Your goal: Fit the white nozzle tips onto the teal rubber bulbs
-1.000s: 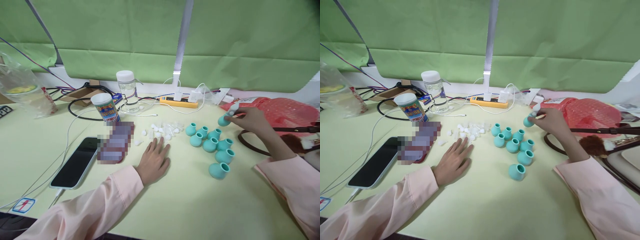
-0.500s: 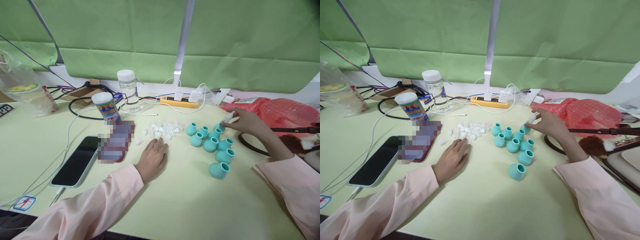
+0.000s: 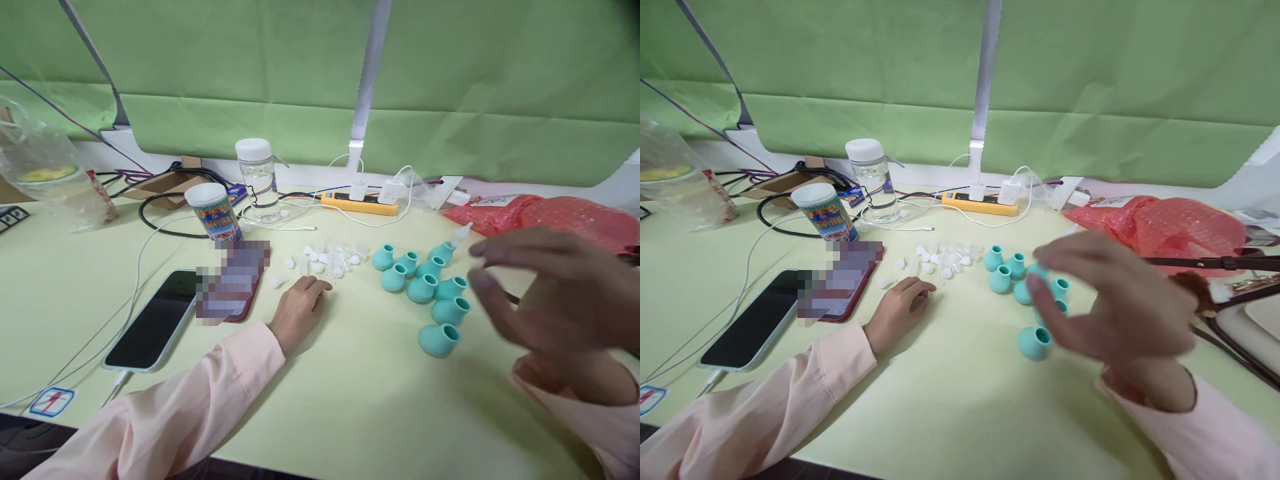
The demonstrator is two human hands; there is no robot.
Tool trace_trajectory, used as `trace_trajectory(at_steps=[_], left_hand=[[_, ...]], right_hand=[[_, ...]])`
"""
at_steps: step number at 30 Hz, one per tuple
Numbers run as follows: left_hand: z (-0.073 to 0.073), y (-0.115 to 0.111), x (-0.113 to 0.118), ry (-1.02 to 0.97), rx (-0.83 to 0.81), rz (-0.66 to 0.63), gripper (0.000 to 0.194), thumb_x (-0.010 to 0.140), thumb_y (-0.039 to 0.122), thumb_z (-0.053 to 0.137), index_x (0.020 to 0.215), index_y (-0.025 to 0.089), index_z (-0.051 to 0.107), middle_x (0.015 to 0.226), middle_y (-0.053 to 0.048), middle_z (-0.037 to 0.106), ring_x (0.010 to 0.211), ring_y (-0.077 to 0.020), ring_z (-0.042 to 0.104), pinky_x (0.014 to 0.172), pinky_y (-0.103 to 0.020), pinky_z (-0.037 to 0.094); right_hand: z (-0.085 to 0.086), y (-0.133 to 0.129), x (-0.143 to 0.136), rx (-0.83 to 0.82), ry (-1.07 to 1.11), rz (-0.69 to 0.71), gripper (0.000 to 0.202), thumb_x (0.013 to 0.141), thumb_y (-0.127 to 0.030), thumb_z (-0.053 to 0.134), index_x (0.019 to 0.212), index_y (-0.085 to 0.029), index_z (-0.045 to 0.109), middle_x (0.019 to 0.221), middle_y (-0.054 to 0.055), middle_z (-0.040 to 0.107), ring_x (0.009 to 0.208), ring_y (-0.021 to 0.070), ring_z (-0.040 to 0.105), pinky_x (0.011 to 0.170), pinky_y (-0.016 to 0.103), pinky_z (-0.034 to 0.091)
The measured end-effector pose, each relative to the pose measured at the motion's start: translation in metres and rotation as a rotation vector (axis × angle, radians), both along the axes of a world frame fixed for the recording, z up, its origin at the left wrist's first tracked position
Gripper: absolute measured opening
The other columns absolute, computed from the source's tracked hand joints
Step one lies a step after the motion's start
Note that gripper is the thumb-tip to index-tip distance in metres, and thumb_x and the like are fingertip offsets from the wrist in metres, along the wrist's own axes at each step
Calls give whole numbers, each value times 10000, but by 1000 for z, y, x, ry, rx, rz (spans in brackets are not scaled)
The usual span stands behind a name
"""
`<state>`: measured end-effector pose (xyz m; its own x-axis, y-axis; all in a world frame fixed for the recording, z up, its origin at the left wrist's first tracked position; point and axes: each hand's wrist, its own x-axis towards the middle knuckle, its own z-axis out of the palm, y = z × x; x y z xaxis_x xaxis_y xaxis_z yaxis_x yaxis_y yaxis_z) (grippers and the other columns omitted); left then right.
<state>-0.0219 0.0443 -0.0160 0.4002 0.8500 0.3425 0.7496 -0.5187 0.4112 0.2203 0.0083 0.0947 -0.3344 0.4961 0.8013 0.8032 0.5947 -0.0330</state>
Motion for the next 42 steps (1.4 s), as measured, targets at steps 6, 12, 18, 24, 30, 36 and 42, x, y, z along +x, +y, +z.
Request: trace_trajectory(at_steps=[6, 12, 18, 24, 30, 36, 42], left_hand=[[5, -2, 1, -254, -20, -10, 194, 739, 77, 440, 862, 160, 565, 771, -36, 591, 689, -139, 557, 646, -269, 471], [13, -11, 8, -751, -244, 14, 39, 720, 140, 513, 716, 141, 552, 728, -22, 566, 719, -122, 545, 664, -239, 491], [15, -21, 16, -932, -667, -181, 74, 636, 144, 613, 625, 122, 543, 670, -20, 560, 652, -122, 555, 619, -251, 483], [14, -25, 18, -967, -743, -138, 154, 585, 165, 671, 674, 125, 552, 688, -21, 574, 670, -125, 565, 605, -243, 481], [15, -26, 19, -907, -694, -139, 123, 621, 190, 650, 667, 134, 550, 684, -20, 566, 680, -130, 560, 550, -211, 460], [15, -20, 11, -497, -303, -264, 111, 762, 214, 497, 800, 141, 572, 824, -74, 592, 791, -157, 554, 692, -279, 477], [13, 2, -6, 261, 224, 155, 373, 785, 229, 436, 1155, 200, 464, 1286, -158, 365, 1136, -355, 324, 870, -576, 251]], right_hand=[[-23, -44, -42, -237, -107, 502, 288, 645, -89, 586, 870, -246, 497, 705, 10, 586, 636, 145, 566, 562, 268, 498], [-74, -48, -71, -863, 208, 443, 478, 687, -98, 537, 1108, -251, 369, 915, 44, 520, 756, 149, 518, 610, 287, 502], [-108, -27, -77, -1093, 594, 345, 459, 719, -140, 497, 1135, -252, 338, 944, 45, 492, 754, 133, 511, 554, 244, 491], [-108, -19, -76, -1097, 683, 260, 114, 752, -230, 498, 863, -202, 487, 703, 3, 508, 626, 112, 500, 427, 186, 398], [-106, -17, -75, -1108, 747, 241, 130, 743, -305, 528, 786, -186, 501, 705, 12, 544, 604, 112, 508, 474, 217, 416], [-105, -16, -76, -1144, 825, 249, 155, 745, -327, 536, 753, -180, 485, 632, -8, 511, 510, 87, 478, 412, 197, 385], [-103, -32, -76, -1013, 503, 420, 23, 769, -215, 490, 755, -196, 489, 684, 5, 561, 598, 112, 530, 559, 243, 461]])
